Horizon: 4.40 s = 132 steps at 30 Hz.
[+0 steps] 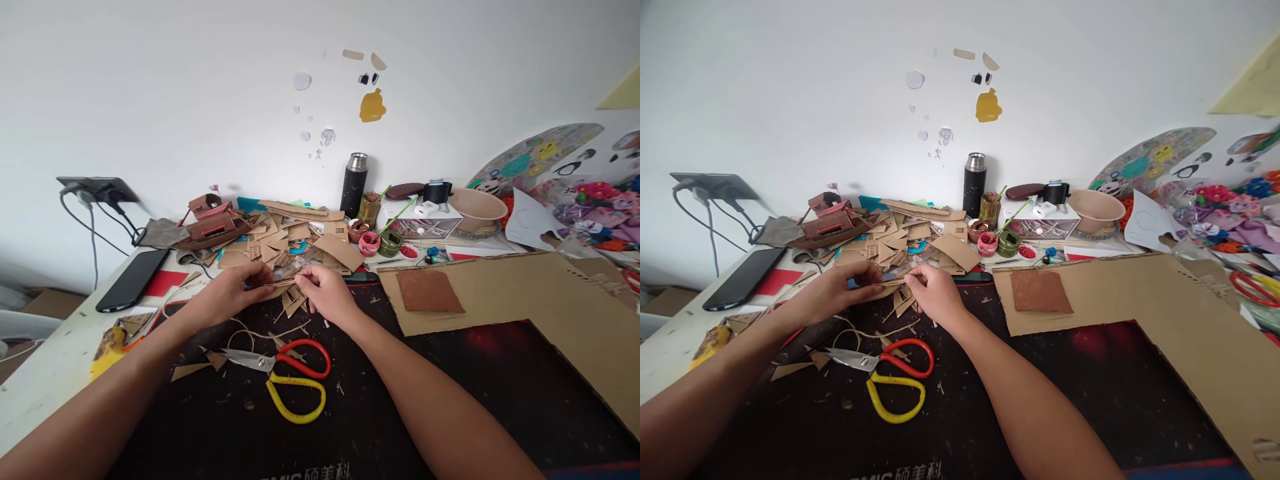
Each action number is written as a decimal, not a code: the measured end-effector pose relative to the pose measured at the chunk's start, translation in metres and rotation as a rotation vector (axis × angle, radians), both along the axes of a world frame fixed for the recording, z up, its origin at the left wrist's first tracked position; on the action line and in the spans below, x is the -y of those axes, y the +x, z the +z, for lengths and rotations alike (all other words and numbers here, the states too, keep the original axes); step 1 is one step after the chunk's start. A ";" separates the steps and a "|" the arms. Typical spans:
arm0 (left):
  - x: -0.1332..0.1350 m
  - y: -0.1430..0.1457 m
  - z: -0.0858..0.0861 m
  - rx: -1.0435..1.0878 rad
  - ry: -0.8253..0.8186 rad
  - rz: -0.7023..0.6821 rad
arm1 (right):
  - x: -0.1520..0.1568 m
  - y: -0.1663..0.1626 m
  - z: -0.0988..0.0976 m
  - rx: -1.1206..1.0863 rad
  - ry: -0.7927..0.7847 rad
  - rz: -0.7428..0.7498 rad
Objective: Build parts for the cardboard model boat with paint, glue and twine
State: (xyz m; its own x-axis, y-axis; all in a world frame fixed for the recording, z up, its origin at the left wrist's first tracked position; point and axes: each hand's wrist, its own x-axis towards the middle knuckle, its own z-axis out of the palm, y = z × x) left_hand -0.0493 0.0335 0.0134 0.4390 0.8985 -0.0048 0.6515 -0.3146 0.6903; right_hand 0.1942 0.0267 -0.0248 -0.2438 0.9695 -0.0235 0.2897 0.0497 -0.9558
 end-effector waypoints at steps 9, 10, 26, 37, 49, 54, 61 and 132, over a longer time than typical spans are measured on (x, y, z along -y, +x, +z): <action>-0.002 0.000 0.000 0.006 0.009 0.008 | -0.003 0.000 -0.004 0.001 0.010 -0.004; -0.002 0.000 0.001 0.011 0.007 0.009 | -0.003 0.000 -0.005 -0.001 0.012 -0.005; -0.002 -0.001 0.004 -0.012 0.029 0.004 | -0.005 0.000 -0.012 -0.034 0.013 -0.026; -0.005 -0.002 0.003 0.014 0.030 0.033 | -0.007 0.005 -0.005 -0.114 -0.015 -0.045; -0.005 -0.002 0.011 0.015 0.001 0.053 | -0.001 0.005 -0.005 0.176 0.276 0.025; -0.003 -0.001 0.014 0.011 -0.016 0.061 | -0.001 0.004 -0.005 0.220 0.267 0.034; -0.004 -0.004 0.011 0.025 -0.032 0.035 | 0.001 0.003 -0.004 0.275 0.289 0.028; 0.000 -0.005 0.013 0.031 0.008 0.005 | 0.001 0.004 -0.003 0.152 0.234 -0.024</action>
